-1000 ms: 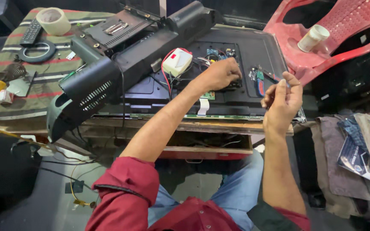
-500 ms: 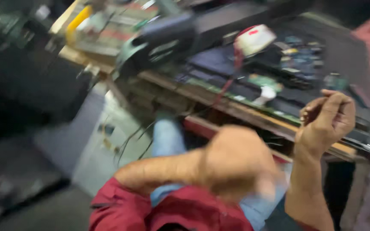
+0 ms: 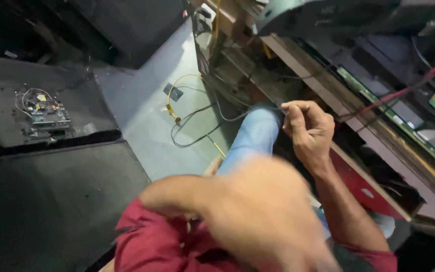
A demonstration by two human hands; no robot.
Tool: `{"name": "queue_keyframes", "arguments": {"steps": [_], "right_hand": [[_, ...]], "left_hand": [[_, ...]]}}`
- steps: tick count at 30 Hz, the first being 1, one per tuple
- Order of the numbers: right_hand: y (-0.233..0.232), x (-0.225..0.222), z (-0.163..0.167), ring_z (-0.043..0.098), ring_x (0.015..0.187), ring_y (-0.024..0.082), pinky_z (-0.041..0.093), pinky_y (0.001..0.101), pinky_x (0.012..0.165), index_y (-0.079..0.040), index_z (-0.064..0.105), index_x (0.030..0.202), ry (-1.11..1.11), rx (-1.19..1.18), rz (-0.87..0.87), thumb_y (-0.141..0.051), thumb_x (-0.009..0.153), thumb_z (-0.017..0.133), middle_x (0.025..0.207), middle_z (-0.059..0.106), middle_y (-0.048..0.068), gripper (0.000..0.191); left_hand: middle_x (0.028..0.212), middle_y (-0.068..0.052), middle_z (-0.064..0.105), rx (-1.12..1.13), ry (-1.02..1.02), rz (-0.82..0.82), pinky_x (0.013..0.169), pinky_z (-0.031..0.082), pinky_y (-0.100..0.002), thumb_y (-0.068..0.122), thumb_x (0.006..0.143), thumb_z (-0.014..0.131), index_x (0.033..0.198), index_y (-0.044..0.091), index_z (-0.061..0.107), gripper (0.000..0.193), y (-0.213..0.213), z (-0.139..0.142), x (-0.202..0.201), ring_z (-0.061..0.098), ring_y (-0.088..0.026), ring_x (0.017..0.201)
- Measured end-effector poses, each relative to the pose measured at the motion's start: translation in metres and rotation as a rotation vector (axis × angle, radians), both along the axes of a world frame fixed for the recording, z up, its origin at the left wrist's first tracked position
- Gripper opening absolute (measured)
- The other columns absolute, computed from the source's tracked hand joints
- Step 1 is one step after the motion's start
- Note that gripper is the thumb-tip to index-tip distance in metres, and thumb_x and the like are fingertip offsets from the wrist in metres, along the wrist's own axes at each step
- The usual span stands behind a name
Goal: The person works on the mainboard of an opened flat TV on a repair bench, fitting small components and connectors onto the board by hand. They probe the board with multimeter test leads, reach to a power strip on the floor, and then solder points on the board with a soldering iron.
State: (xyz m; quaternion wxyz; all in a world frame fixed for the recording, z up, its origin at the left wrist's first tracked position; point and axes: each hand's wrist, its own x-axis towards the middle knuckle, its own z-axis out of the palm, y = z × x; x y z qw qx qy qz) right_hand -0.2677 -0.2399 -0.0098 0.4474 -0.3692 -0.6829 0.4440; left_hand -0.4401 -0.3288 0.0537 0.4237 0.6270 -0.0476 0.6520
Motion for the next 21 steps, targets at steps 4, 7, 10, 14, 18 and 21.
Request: {"name": "queue_keyframes", "arguments": {"steps": [4,7,10,14,18,21], "right_hand": [[0.012,-0.017,-0.001,0.053,0.063,0.003,0.042,0.0195,0.055,0.001,0.068,0.110,0.023,-0.065,-0.010,-0.013,0.110,0.058,0.075,0.061,0.000,0.017],[0.017,-0.025,-0.006,0.055,0.067,0.004,0.044,0.0196,0.060,0.002,0.069,0.110,-0.057,0.012,-0.054,-0.013,0.112,0.058,0.080,0.063,0.000,0.018],[0.016,-0.021,-0.015,0.054,0.067,0.004,0.041,0.0186,0.060,0.000,0.069,0.111,-0.031,-0.042,-0.081,-0.013,0.111,0.058,0.078,0.062,0.000,0.018],[0.017,-0.002,-0.030,0.056,0.072,0.004,0.043,0.0186,0.063,0.000,0.069,0.111,-0.085,-0.072,-0.184,-0.013,0.112,0.058,0.082,0.063,0.000,0.017],[0.011,0.028,-0.043,0.053,0.069,0.004,0.041,0.0185,0.061,-0.001,0.068,0.110,-0.080,-0.150,-0.272,-0.015,0.112,0.058,0.081,0.064,0.000,0.018],[0.000,0.052,-0.051,0.055,0.071,0.004,0.042,0.0186,0.063,-0.001,0.068,0.109,-0.077,-0.149,-0.327,-0.017,0.112,0.057,0.081,0.064,0.000,0.020]], "left_hand": [[0.098,-0.008,0.068,-0.444,0.032,0.963,0.062,0.050,-0.023,0.015,0.114,0.055,0.105,0.000,0.060,0.018,0.068,-0.044,-0.113,0.060,-0.011,0.074],[0.083,-0.002,0.063,-0.625,-0.049,1.074,0.062,0.043,-0.024,0.020,0.112,0.060,0.100,0.001,0.065,0.023,0.135,-0.074,-0.177,0.052,-0.006,0.070],[0.078,0.000,0.062,-0.690,-0.124,1.103,0.058,0.043,-0.022,0.022,0.110,0.061,0.097,0.003,0.066,0.023,0.150,-0.118,-0.198,0.052,-0.005,0.065],[0.079,0.000,0.063,-0.756,-0.081,1.091,0.054,0.043,-0.021,0.021,0.109,0.062,0.096,0.004,0.065,0.023,0.147,-0.166,-0.213,0.053,-0.004,0.063],[0.078,0.001,0.063,-0.896,-0.087,1.120,0.052,0.040,-0.021,0.021,0.109,0.063,0.095,0.006,0.066,0.021,0.128,-0.191,-0.222,0.053,-0.003,0.062],[0.076,0.001,0.060,-0.990,-0.101,1.158,0.049,0.036,-0.020,0.016,0.108,0.064,0.096,0.006,0.068,0.016,0.109,-0.195,-0.218,0.051,-0.003,0.063]]}}
